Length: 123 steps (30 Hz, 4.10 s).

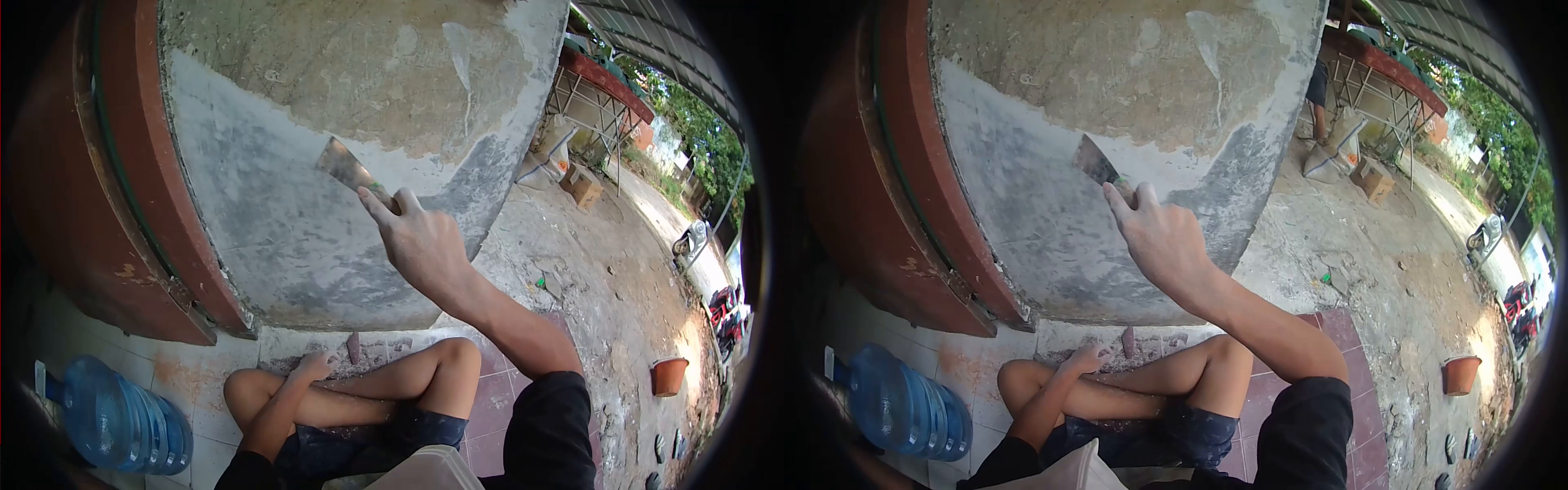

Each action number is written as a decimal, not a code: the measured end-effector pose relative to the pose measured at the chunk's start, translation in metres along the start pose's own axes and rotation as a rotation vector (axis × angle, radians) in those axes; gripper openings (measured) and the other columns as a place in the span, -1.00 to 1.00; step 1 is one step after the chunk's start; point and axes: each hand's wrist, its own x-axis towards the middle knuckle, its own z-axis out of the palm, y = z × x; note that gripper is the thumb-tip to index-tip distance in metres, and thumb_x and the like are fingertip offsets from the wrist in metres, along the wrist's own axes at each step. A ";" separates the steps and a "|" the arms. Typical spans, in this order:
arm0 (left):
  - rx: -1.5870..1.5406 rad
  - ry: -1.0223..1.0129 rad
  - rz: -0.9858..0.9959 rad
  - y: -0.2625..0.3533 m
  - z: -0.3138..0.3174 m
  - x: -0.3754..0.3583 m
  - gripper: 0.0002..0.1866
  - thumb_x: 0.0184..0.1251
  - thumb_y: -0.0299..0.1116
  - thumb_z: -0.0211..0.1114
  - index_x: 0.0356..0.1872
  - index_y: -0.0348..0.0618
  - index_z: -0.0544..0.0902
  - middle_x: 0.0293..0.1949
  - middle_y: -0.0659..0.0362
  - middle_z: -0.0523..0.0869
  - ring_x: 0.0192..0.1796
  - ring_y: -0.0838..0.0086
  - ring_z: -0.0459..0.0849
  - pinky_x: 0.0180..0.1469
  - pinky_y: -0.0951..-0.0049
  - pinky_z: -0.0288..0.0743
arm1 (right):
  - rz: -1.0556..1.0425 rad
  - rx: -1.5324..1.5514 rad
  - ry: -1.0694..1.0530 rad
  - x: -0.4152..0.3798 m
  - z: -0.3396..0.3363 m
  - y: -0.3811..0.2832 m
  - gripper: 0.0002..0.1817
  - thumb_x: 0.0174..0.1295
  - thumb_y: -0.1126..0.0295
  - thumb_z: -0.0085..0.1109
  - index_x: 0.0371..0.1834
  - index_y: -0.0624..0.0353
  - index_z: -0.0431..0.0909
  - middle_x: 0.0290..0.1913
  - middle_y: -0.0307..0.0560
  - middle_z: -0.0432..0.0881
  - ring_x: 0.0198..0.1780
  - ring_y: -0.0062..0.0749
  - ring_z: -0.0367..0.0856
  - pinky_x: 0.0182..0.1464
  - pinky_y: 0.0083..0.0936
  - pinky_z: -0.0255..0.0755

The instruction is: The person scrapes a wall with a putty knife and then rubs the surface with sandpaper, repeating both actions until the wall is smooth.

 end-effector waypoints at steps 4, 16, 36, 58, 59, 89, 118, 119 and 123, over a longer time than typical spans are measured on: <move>0.023 -0.045 -0.033 -0.001 -0.004 0.000 -0.66 0.34 -0.09 0.23 -0.04 -0.06 0.72 -0.11 0.01 0.78 0.00 0.08 0.73 0.07 0.16 0.56 | 0.042 -0.028 -0.043 0.006 0.006 0.001 -0.43 0.17 0.54 0.12 0.33 0.10 0.48 -0.25 0.04 0.52 -0.58 -0.21 0.62 -0.57 -0.38 0.55; -0.043 0.008 -0.045 -0.007 0.011 0.007 -0.65 0.30 -0.07 0.25 -0.04 -0.03 0.73 -0.09 -0.03 0.77 0.00 0.06 0.73 0.09 0.17 0.55 | 0.027 0.010 -0.026 0.018 -0.004 -0.005 -0.43 0.18 0.54 0.09 0.34 0.10 0.48 -0.25 0.06 0.55 -0.53 -0.16 0.65 -0.52 -0.30 0.57; -0.075 0.017 -0.027 0.003 -0.004 0.003 -0.66 0.35 -0.11 0.21 -0.03 -0.08 0.70 -0.16 0.03 0.80 -0.06 0.12 0.75 0.01 0.18 0.58 | -0.046 -0.194 -0.095 0.014 -0.007 -0.002 -0.33 0.14 0.52 0.13 0.42 0.12 0.36 -0.22 -0.04 0.49 -0.65 -0.34 0.60 -0.65 -0.42 0.50; -0.040 -0.042 0.067 -0.015 0.008 0.004 -0.66 0.38 -0.11 0.17 -0.01 -0.05 0.73 -0.09 -0.05 0.76 0.02 0.02 0.71 0.10 0.13 0.55 | -0.025 -0.268 -0.202 0.029 -0.012 -0.017 -0.38 0.19 0.49 0.12 0.39 0.02 0.39 -0.38 0.04 0.53 -0.63 -0.25 0.63 -0.64 -0.38 0.51; -0.005 -0.079 0.054 -0.020 0.012 0.007 -0.66 0.37 -0.12 0.16 -0.02 -0.03 0.73 -0.07 -0.07 0.75 0.03 0.01 0.70 0.11 0.11 0.55 | 0.006 -0.273 -0.223 0.026 -0.012 -0.014 -0.38 0.19 0.48 0.12 0.40 -0.02 0.39 -0.40 0.02 0.52 -0.63 -0.25 0.62 -0.64 -0.38 0.51; 0.049 -0.105 0.046 -0.013 0.012 -0.011 -0.51 0.37 -0.02 0.21 0.18 -0.13 0.62 0.05 -0.11 0.71 0.12 -0.03 0.66 0.18 0.15 0.51 | 0.028 -0.164 -0.186 0.039 -0.010 -0.011 -0.36 0.23 0.48 0.07 0.44 -0.13 0.38 -0.50 0.08 0.59 -0.57 -0.08 0.66 -0.58 -0.21 0.52; -0.058 -0.072 -0.012 -0.014 0.018 -0.016 -0.66 0.35 -0.08 0.22 -0.10 -0.13 0.69 -0.20 -0.04 0.78 -0.11 0.03 0.74 -0.05 0.17 0.57 | 0.026 -0.078 -0.177 0.037 -0.009 -0.013 -0.30 0.15 0.55 0.07 0.45 -0.12 0.38 -0.50 0.10 0.63 -0.52 -0.07 0.69 -0.52 -0.18 0.56; -0.020 -0.032 0.050 -0.016 0.019 -0.014 -0.65 0.35 -0.08 0.22 -0.07 -0.12 0.69 -0.17 -0.05 0.78 -0.08 0.04 0.74 -0.02 0.18 0.57 | 0.008 -0.082 -0.166 0.048 -0.006 -0.013 -0.30 0.15 0.55 0.07 0.45 -0.12 0.38 -0.50 0.10 0.63 -0.52 -0.07 0.69 -0.52 -0.18 0.56; -0.084 -0.130 0.004 -0.014 0.020 -0.010 -0.62 0.35 -0.08 0.23 0.01 -0.11 0.69 -0.11 -0.06 0.77 -0.01 0.05 0.73 0.06 0.20 0.56 | 0.022 -0.087 -0.152 0.042 0.001 -0.009 -0.29 0.15 0.56 0.06 0.45 -0.13 0.38 -0.47 0.08 0.66 -0.51 -0.07 0.70 -0.51 -0.17 0.56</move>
